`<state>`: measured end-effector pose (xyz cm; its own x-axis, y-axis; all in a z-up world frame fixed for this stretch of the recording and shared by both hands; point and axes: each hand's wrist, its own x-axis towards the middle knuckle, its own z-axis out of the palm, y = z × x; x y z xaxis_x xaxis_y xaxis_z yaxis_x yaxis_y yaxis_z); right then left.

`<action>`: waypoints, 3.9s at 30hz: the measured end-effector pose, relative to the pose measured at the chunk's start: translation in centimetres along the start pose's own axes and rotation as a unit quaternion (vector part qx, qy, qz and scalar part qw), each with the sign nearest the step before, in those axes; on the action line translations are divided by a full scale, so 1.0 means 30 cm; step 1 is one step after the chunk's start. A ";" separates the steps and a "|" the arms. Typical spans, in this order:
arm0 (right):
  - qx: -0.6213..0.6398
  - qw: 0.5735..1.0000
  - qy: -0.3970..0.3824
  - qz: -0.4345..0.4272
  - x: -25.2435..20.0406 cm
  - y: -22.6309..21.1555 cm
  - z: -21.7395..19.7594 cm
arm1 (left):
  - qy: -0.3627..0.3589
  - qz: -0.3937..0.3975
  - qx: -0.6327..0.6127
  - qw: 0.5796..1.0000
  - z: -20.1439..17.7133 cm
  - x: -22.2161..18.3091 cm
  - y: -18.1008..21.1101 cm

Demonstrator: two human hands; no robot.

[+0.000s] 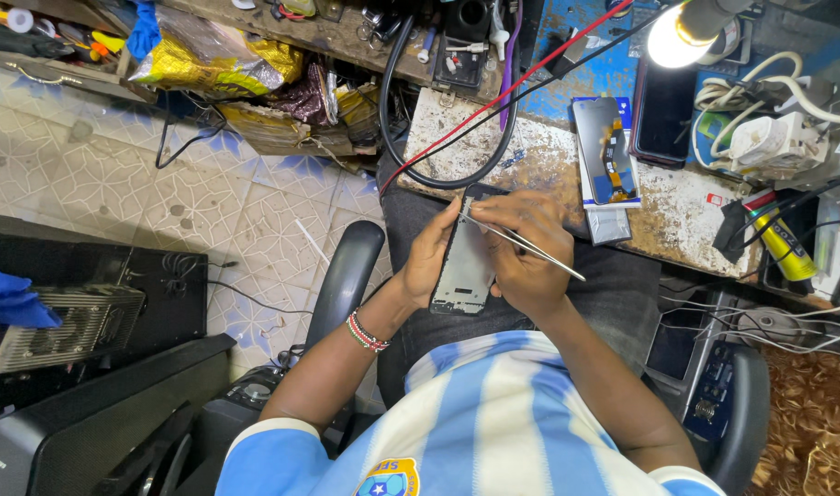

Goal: The person disassembles a phone by removing a battery and several internal components, then uses a thin tool to pry and separate a screen panel from the internal chassis.

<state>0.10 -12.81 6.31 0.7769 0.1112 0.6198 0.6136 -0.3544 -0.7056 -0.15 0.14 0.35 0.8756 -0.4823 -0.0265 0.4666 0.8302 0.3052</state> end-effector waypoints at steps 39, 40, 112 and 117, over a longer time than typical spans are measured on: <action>0.057 0.998 0.035 -0.011 0.033 -0.010 0.025 | -0.001 0.065 0.051 0.997 -0.113 0.026 -0.011; 0.058 0.998 0.033 -0.010 0.034 -0.008 0.028 | 0.001 0.066 0.050 0.997 -0.213 0.036 -0.026; 0.158 0.973 -0.160 0.052 -0.071 0.007 0.082 | 0.048 -0.061 -0.148 0.986 -0.044 0.055 0.074; 0.208 0.953 -0.210 0.058 -0.048 -0.017 0.064 | 0.066 -0.068 -0.157 0.983 -0.074 0.058 0.050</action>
<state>-1.08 -11.00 5.12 0.7774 0.4871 0.3980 0.4545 0.0026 -0.8908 2.37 1.18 -1.36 0.8014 -0.5714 -0.1771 0.5779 0.8159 -0.0173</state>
